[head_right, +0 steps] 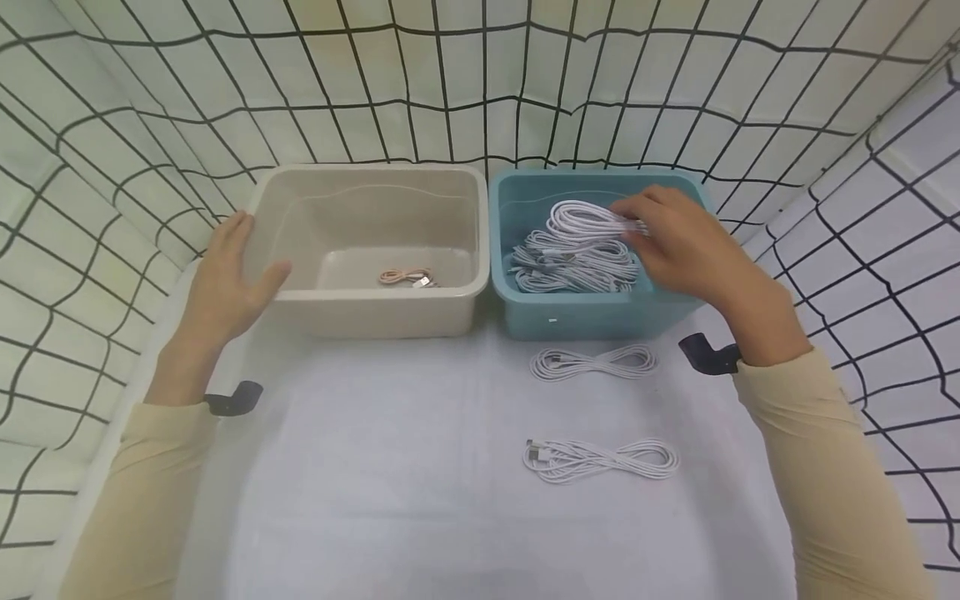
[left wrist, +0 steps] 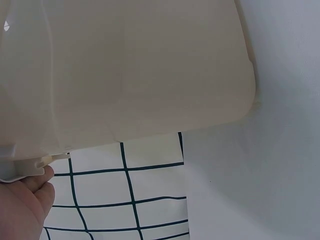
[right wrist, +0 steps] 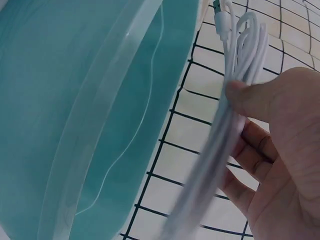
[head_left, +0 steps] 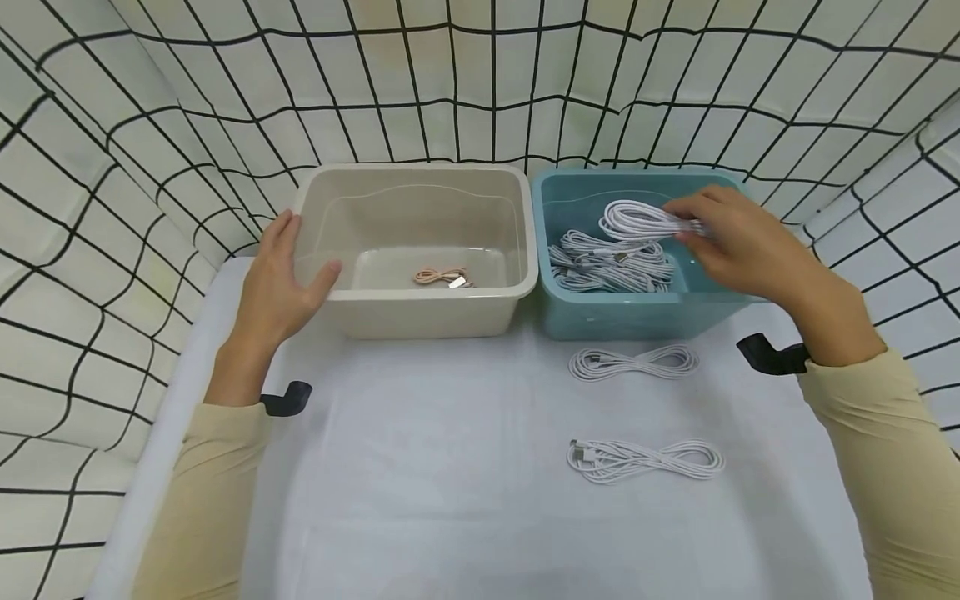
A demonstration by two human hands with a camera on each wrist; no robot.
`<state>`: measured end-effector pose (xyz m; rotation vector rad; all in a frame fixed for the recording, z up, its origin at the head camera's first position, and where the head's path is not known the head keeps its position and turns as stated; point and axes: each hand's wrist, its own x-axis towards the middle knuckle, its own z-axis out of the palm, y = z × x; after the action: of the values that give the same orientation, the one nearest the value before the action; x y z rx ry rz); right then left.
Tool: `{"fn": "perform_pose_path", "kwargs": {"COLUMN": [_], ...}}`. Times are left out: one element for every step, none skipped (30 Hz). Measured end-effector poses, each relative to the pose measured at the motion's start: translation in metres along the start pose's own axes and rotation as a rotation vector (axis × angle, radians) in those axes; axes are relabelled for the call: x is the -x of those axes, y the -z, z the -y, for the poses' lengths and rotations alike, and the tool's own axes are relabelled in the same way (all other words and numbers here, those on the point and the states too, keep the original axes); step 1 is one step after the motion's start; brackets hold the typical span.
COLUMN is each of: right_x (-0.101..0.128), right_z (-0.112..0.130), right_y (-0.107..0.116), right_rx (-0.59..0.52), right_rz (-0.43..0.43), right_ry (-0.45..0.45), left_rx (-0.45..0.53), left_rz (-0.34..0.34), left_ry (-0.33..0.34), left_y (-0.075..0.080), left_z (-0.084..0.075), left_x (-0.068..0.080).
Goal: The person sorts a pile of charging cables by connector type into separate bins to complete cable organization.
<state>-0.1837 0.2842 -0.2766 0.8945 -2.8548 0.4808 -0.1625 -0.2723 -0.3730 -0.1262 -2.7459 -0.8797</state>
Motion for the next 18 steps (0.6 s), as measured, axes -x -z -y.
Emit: {"fn": "perform_pose_path", "kwargs": {"right_x": [-0.001,-0.002,-0.002,-0.002,-0.002,-0.001,0.000,0.001,0.002,0.004,0.006,0.008,0.010,0.013,0.016,0.019,0.023,0.027], "right_z": [0.000,0.001,0.002,0.003,0.004,0.005,0.007,0.008,0.010,0.011,0.012,0.013,0.015,0.017,0.018,0.020,0.022,0.024], "right_y": [0.000,0.001,0.001,0.002,0.004,0.005,0.006,0.006,0.006,0.006,0.006,0.005,0.004,0.003,0.001,0.000,-0.001,-0.003], "right_rx": [0.000,-0.003,-0.006,-0.008,-0.008,-0.008,-0.006,-0.001,0.005,0.011,0.019,0.025,0.029,0.032,0.030,0.030,0.028,0.028], "right_rz": [0.015,0.030,0.043,0.051,0.058,0.060,0.060,0.057,0.051,0.044,0.034,0.023,0.012,0.000,-0.011,-0.025,-0.038,-0.051], "right_ry": [-0.011,-0.024,-0.038,-0.048,-0.059,-0.065,-0.071,-0.070,-0.064,-0.054,-0.041,-0.028,-0.018,-0.007,0.004,0.014,0.025,0.036], "left_rx": [0.002,0.003,0.004,0.004,0.003,0.004,0.005,0.006,0.006,0.007,0.008,0.008,0.009,0.009,0.009,0.009,0.009,0.009], "left_rz": [-0.001,-0.004,-0.005,-0.005,-0.004,-0.003,-0.003,-0.003,-0.003,-0.003,-0.003,-0.003,-0.003,-0.002,-0.001,0.000,0.002,0.005], "left_ry": [0.000,-0.003,-0.005,-0.008,-0.011,-0.012,-0.013,-0.014,-0.012,-0.012,-0.010,-0.009,-0.008,-0.006,-0.004,-0.004,-0.003,-0.002], "left_y": [0.001,0.001,0.001,0.002,0.002,0.002,0.002,0.002,0.002,0.002,0.002,0.002,0.002,0.002,0.002,0.002,0.002,0.002], "left_z": [0.000,0.000,0.000,0.000,-0.001,-0.001,-0.001,-0.001,-0.001,-0.001,-0.001,-0.001,-0.001,-0.001,-0.002,-0.002,-0.003,-0.003], "left_x": [0.001,0.001,0.001,0.002,0.001,0.001,0.001,0.001,0.001,0.001,0.001,0.001,0.002,0.002,0.003,0.003,0.003,0.004]}}
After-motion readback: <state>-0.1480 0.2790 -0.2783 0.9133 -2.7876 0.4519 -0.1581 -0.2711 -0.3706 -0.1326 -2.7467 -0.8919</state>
